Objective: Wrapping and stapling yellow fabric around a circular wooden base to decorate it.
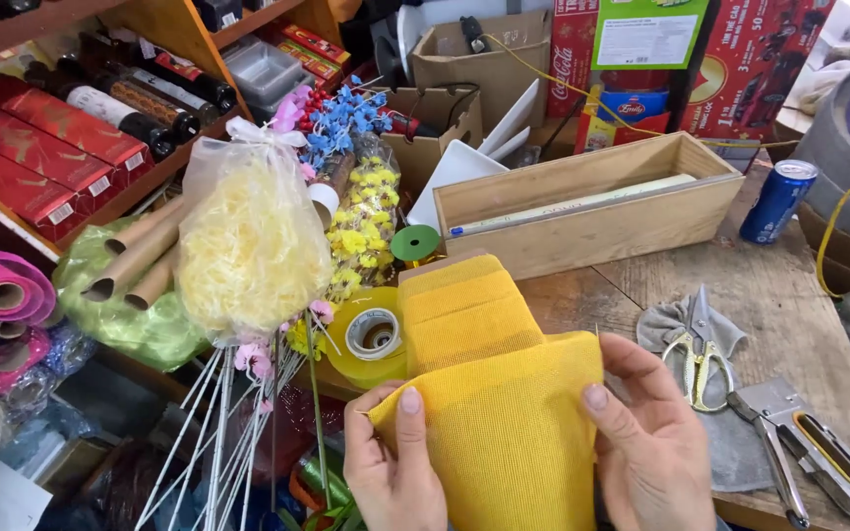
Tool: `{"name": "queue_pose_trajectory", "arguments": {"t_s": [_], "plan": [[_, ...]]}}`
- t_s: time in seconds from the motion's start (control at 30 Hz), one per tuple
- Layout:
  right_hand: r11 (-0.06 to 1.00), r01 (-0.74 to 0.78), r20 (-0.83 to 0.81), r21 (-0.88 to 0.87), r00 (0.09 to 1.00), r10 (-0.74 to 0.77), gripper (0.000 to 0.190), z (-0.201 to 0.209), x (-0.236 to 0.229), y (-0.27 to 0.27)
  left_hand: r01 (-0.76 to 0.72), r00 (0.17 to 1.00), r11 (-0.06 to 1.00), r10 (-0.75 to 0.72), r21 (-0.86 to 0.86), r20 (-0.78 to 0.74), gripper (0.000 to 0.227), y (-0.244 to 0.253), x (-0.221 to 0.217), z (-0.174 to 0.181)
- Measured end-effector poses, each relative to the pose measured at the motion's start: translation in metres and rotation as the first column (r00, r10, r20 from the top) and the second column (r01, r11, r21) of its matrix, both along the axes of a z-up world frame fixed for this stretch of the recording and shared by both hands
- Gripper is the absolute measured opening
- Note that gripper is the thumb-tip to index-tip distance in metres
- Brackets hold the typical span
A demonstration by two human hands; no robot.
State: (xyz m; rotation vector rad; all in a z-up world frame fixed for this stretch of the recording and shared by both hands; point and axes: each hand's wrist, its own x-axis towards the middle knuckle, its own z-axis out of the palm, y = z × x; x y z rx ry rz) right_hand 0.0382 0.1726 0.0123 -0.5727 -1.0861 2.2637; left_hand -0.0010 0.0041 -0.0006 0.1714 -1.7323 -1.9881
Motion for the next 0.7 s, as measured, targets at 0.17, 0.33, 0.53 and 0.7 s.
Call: {"name": "queue_pose_trajectory", "arguments": {"t_s": [0.17, 0.33, 0.53, 0.7], "plan": [[0.957, -0.237, 0.177, 0.168, 0.962, 0.207, 0.047, -0.018, 0.002, 0.019, -0.003, 1.0, 1.0, 0.004, 0.024, -0.029, 0.026, 0.008, -0.001, 0.0], [0.869, -0.17, -0.27, 0.464, 0.908, 0.321, 0.028, 0.0, -0.014, 0.021, -0.009, 0.999, 1.0, 0.01, -0.029, 0.038, 0.027, 0.006, -0.005, -0.001], [0.854, -0.241, -0.245, 0.461, 0.891, 0.383, 0.049, -0.006, -0.034, 0.03, 0.047, 0.996, 0.998, -0.043, -0.043, 0.082, 0.027, 0.004, -0.002, 0.013], [0.899, -0.16, -0.294, 0.407, 0.909, 0.295, 0.026, -0.024, -0.048, 0.031, 0.033, 0.996, 0.994, -0.024, -0.104, 0.088, 0.029, 0.005, -0.006, 0.013]]}}
